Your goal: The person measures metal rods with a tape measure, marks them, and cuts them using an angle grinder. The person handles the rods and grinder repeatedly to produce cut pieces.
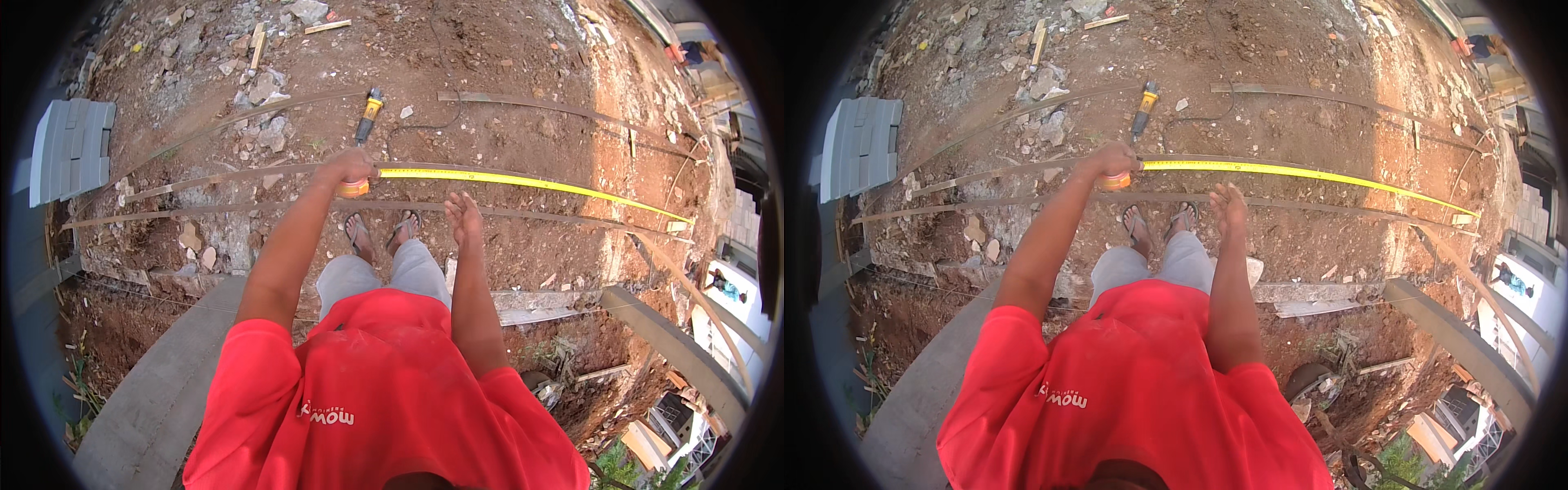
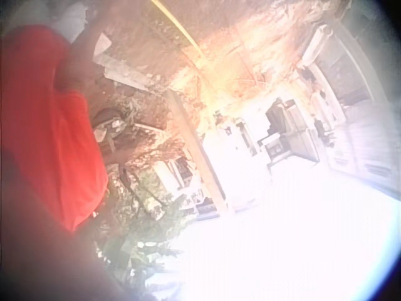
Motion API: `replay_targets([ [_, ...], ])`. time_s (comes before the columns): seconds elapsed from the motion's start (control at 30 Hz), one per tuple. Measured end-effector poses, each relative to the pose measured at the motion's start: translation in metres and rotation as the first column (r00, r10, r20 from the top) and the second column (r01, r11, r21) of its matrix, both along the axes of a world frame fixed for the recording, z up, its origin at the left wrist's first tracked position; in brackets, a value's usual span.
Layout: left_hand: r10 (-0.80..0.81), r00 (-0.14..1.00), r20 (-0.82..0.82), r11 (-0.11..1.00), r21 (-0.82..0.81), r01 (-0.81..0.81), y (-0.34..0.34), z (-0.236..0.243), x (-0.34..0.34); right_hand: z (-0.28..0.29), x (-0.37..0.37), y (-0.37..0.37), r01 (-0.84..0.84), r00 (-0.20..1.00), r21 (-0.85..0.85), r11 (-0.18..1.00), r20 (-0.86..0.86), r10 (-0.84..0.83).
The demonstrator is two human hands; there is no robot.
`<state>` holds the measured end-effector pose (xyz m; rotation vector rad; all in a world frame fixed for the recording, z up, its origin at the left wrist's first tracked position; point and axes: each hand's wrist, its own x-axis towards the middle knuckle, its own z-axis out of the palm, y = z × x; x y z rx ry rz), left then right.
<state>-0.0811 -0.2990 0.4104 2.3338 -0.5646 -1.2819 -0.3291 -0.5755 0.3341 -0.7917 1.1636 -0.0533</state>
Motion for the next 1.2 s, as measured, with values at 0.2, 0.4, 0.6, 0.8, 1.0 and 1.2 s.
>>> replay_targets([
  [0.2,-0.001,0.994,-0.105,1.0,-0.019,-0.001,0.012,-0.079,0.018,-0.058,-0.029,0.007,0.069,0.992,0.053,0.996,-0.112,-0.062],
  [0.4,0.075,0.981,-0.181,0.994,0.091,-0.059,0.013,-0.168,0.024,-0.14,-0.034,-0.024,0.11,0.974,0.041,0.993,-0.204,-0.1],
  [0.6,0.111,0.99,-0.087,0.982,0.162,-0.095,0.019,-0.272,0.018,-0.259,-0.016,-0.079,0.073,0.965,-0.033,0.997,-0.25,-0.079],
  [0.8,0.039,0.999,0.027,0.989,0.14,-0.042,0.029,-0.359,0.026,-0.322,0.021,-0.122,0.096,0.965,-0.151,0.984,-0.227,-0.129],
  [1.0,0.135,0.991,-0.014,0.981,0.142,-0.132,0.037,-0.413,0.017,-0.373,0.063,-0.141,0.186,0.914,-0.221,0.957,-0.319,-0.251],
  [1.2,0.175,0.981,-0.077,0.967,0.2,-0.157,0.012,-0.397,0.019,-0.405,0.072,-0.139,0.312,0.881,-0.308,0.899,-0.26,-0.395],
])
